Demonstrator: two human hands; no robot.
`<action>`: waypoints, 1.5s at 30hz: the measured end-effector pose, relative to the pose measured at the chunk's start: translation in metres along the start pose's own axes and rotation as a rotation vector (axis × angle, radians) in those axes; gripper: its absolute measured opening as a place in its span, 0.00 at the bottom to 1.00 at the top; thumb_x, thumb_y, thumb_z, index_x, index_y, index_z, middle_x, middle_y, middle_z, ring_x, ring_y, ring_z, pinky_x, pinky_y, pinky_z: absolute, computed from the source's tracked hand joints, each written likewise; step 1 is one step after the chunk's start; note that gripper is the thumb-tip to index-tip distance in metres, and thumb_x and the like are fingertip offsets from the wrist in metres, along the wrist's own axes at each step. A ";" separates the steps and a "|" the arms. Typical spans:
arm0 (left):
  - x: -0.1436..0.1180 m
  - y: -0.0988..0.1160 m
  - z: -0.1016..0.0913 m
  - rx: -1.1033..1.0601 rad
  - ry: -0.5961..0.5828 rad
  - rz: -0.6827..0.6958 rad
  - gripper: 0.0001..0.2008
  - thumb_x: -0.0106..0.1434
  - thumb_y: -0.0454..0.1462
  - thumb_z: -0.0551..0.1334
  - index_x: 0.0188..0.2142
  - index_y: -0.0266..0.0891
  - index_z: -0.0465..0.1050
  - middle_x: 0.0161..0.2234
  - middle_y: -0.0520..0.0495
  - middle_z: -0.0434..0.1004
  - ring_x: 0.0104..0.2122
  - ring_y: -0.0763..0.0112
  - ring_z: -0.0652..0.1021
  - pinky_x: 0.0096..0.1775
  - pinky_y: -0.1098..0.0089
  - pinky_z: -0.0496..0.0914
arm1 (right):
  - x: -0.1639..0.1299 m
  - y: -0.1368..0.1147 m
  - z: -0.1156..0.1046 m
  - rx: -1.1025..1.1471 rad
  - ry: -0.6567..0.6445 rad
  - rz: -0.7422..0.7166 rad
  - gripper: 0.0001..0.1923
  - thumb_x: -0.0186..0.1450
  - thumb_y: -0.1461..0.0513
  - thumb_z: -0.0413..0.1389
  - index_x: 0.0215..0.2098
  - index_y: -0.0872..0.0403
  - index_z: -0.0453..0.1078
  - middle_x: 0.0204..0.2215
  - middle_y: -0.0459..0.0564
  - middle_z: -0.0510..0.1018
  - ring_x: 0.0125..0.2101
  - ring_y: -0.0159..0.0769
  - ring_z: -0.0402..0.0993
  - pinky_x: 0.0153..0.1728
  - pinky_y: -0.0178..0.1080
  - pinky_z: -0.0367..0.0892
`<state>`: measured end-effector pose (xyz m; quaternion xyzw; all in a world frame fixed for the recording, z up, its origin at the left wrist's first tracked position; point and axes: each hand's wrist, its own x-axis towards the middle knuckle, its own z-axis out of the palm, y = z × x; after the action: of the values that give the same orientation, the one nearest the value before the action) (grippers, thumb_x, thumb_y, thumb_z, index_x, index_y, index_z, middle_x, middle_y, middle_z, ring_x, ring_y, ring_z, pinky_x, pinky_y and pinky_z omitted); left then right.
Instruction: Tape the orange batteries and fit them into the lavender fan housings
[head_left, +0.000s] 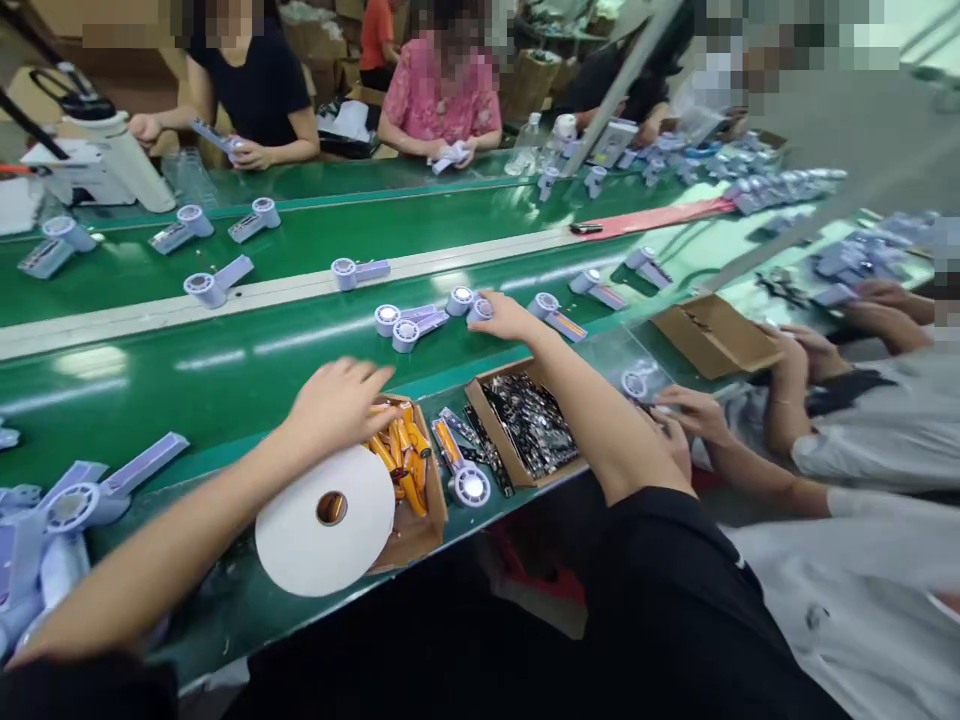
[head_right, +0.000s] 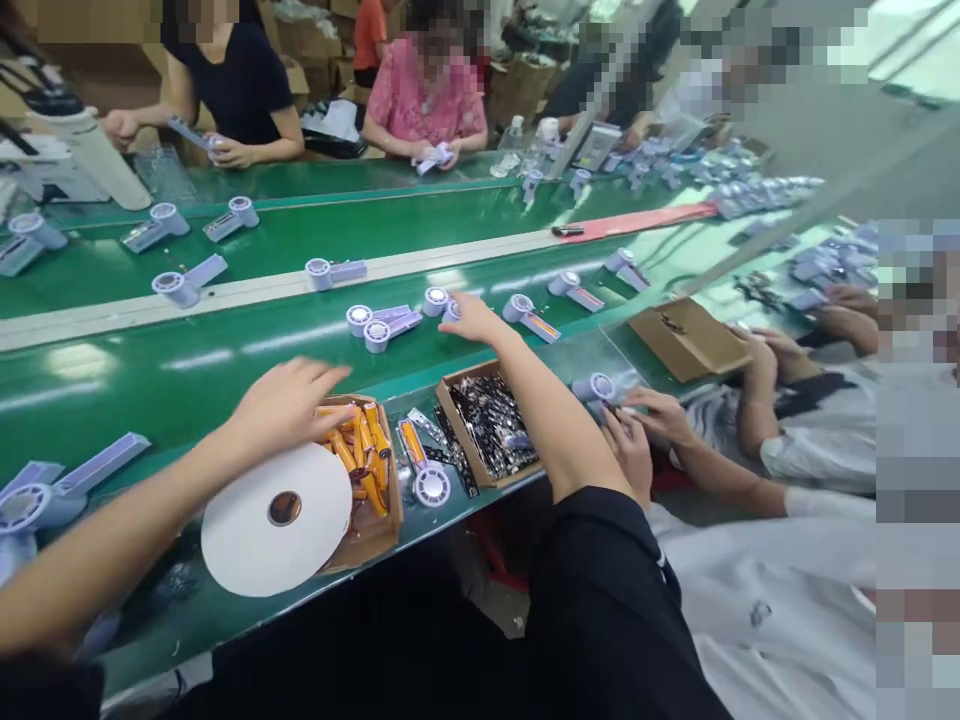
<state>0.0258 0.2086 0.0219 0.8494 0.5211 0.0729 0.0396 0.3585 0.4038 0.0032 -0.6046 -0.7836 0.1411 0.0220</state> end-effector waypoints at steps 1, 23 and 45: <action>0.041 0.007 0.003 0.012 -0.044 -0.040 0.40 0.67 0.52 0.74 0.73 0.39 0.73 0.67 0.27 0.77 0.64 0.35 0.76 0.63 0.40 0.71 | 0.017 0.001 0.004 0.010 0.021 -0.017 0.46 0.69 0.60 0.69 0.77 0.74 0.60 0.74 0.81 0.69 0.73 0.59 0.71 0.73 0.51 0.65; -0.276 -0.117 -0.001 -0.135 -0.089 -0.469 0.32 0.60 0.66 0.66 0.47 0.44 0.86 0.63 0.36 0.81 0.69 0.28 0.67 0.65 0.12 0.49 | -0.050 -0.310 0.071 0.211 -0.223 -1.072 0.38 0.60 0.59 0.79 0.67 0.46 0.79 0.63 0.55 0.85 0.59 0.52 0.83 0.60 0.51 0.77; -0.231 0.050 0.021 -0.106 0.133 -0.121 0.19 0.69 0.40 0.70 0.58 0.45 0.77 0.59 0.36 0.83 0.60 0.41 0.75 0.65 0.38 0.66 | -0.319 -0.149 0.117 1.166 -0.164 -0.055 0.32 0.63 0.44 0.74 0.57 0.54 0.77 0.45 0.59 0.91 0.38 0.43 0.91 0.41 0.43 0.85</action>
<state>-0.0301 -0.0194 -0.0108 0.8066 0.5682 0.1539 0.0542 0.2799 0.0429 -0.0286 -0.4592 -0.5912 0.5944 0.2938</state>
